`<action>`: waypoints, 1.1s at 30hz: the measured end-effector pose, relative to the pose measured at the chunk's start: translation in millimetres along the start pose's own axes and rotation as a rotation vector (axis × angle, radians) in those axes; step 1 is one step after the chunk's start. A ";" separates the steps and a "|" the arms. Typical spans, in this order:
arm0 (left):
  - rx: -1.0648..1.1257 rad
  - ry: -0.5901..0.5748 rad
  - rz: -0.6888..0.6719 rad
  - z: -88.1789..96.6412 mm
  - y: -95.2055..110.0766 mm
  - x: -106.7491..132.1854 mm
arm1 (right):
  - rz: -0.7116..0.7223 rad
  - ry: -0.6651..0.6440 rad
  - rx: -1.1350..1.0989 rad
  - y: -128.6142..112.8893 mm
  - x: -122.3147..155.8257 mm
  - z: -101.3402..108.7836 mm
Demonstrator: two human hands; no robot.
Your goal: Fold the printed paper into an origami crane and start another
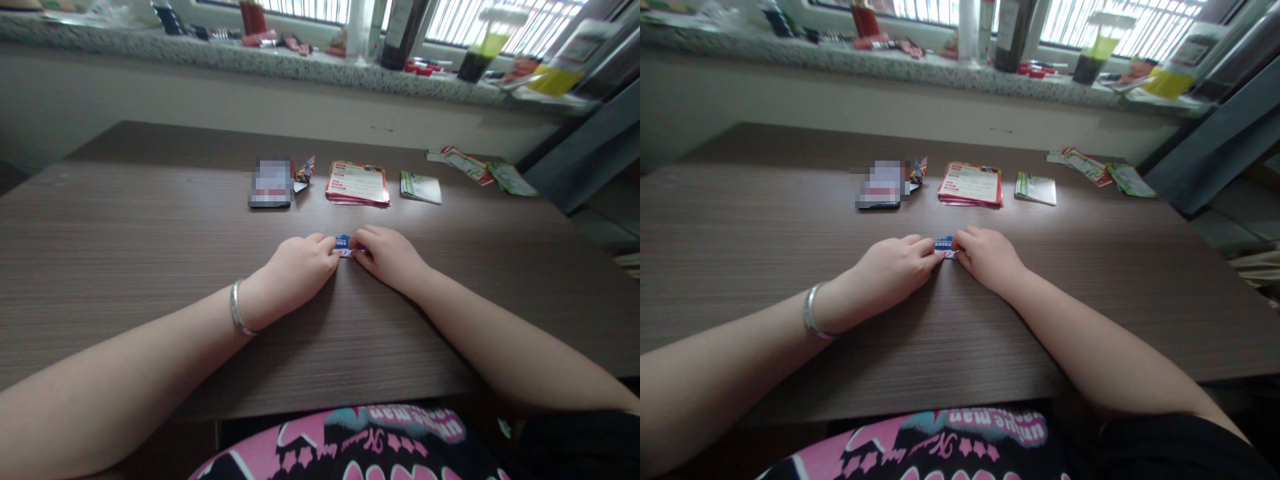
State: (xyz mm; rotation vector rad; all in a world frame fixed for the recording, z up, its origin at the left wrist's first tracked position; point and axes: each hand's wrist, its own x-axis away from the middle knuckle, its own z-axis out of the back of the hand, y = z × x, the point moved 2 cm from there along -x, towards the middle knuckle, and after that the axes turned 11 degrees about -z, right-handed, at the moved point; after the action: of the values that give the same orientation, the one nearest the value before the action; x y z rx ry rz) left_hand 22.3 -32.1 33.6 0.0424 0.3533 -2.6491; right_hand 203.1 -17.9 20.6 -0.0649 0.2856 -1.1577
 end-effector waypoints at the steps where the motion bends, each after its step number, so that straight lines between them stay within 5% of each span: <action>1: 0.000 0.003 -0.002 -0.7 -0.2 0.2 | 0.032 0.006 -0.006 1.4 1.1 0.6; 10: 0.009 0.012 -0.002 -2.0 0.2 0.5 | 0.136 -0.036 0.165 -6.5 8.4 11.1; 33: 0.000 -0.042 0.029 8.5 -3.7 6.8 | -0.022 -0.197 0.352 -8.6 10.6 30.2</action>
State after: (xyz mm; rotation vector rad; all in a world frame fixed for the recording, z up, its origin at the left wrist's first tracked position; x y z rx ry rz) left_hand 14.8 -34.2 42.2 -0.0080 0.3366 -2.6176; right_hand 207.1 -33.9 49.3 0.1272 -0.0948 -1.1991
